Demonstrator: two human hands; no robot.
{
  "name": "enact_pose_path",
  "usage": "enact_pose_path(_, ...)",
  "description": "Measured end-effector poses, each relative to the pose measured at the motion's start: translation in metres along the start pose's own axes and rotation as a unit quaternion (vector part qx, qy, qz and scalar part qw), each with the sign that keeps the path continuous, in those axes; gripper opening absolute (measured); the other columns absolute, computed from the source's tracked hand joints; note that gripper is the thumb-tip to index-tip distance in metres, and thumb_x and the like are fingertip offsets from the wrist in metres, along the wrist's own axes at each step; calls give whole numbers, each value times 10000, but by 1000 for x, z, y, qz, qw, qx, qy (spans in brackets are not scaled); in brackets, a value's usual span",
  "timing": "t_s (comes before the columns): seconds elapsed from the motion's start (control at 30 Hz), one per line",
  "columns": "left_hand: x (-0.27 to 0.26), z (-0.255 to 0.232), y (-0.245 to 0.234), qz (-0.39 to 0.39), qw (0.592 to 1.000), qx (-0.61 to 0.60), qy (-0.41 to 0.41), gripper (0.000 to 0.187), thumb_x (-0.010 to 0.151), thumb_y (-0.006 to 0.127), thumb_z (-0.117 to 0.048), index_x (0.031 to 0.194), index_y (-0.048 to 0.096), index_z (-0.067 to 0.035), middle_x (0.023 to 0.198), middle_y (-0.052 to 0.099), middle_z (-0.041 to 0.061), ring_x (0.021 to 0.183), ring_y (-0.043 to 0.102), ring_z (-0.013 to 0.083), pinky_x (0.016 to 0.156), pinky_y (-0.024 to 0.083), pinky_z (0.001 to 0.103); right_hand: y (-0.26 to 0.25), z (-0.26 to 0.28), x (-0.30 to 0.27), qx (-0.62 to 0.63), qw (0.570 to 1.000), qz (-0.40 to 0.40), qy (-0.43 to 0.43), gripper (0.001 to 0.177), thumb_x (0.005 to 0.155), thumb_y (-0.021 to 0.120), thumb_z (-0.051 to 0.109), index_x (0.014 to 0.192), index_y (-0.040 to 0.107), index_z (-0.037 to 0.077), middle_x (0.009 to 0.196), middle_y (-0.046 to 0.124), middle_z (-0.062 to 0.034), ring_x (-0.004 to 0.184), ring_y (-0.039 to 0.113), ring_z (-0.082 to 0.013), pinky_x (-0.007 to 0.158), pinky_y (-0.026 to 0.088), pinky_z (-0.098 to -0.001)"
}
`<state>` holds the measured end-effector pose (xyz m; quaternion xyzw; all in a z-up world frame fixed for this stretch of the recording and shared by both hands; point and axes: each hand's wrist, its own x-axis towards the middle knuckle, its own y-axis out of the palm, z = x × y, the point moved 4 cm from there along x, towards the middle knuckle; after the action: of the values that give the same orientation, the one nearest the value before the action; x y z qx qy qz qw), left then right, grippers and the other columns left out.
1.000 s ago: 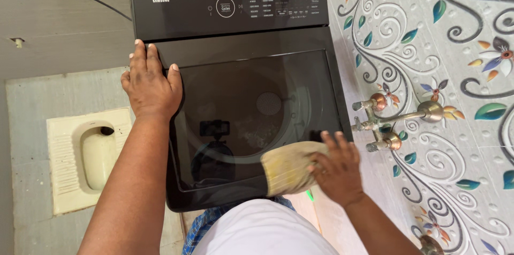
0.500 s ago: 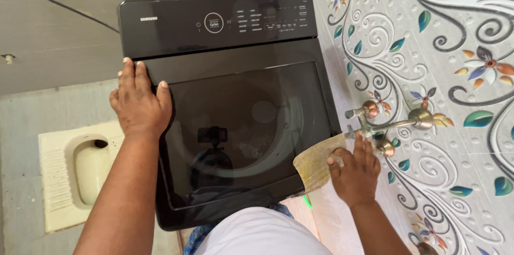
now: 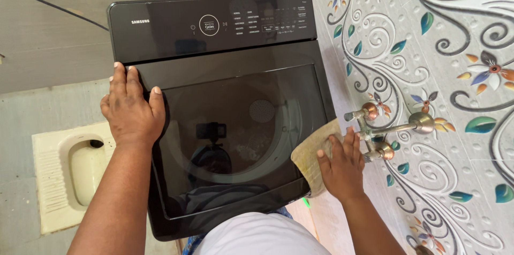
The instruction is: The person wipes the exterior glass door and control panel of a top-loading washing machine with a cloth. They then open the lid and wipe the interior rim and the underside of the lid. The task involves cleaning the appliance surfaces with a cloth.
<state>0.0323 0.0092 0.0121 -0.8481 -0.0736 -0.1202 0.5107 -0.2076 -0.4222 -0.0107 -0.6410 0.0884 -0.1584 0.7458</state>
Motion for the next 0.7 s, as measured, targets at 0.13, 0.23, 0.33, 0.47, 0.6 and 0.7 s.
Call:
enact_pose_path(0.13,0,-1,-1,6,1000,-2,-8,663,1024,535,-367,1563,432,7,1677,297,220,1520,312,363,1179,222,566,0,12,32,-2,1000,-3,-3,671,992,433,561,1502,454,127,1710,100,-204,1574,66,-410,1186,157,-618)
enact_pose_path(0.23,1,-1,-1,10,1000,0,-14,662,1024,533,-368,1566,430,-1,1681,292,211,1521,311,356,1176,225,566,-5,21,63,2,1000,18,-5,649,1005,418,564,1509,458,156,1712,93,-192,1574,46,-413,1189,157,-624)
enact_pose_path(0.33,0,-2,-1,6,1000,1,-11,663,1028,533,-372,1568,428,-2,1683,291,207,1523,311,356,1178,223,566,-11,34,98,11,999,36,10,656,1001,421,579,1511,451,168,1718,90,-177,1584,29,-398,1186,163,-630)
enact_pose_path(0.47,1,-1,0,6,1000,8,-9,659,1037,527,-372,1570,424,1,1683,287,211,1525,305,364,1184,215,562,-14,55,145,13,999,39,14,683,1002,409,608,1521,441,165,1719,72,-177,1578,16,-394,1190,184,-626)
enact_pose_path(0.6,1,-1,0,15,1000,4,-19,662,1031,523,-372,1569,420,-2,1683,280,210,1523,304,355,1184,210,563,-15,70,177,10,999,49,21,720,1019,379,635,1550,410,150,1716,68,-159,1584,0,-377,1181,195,-639)
enact_pose_path(0.7,3,-1,0,14,1000,11,-19,658,1032,526,-369,1569,421,-4,1685,279,206,1523,304,353,1180,210,566,-21,72,187,2,998,55,19,688,1015,361,626,1536,440,184,1719,87,-133,1578,13,-369,1173,212,-647)
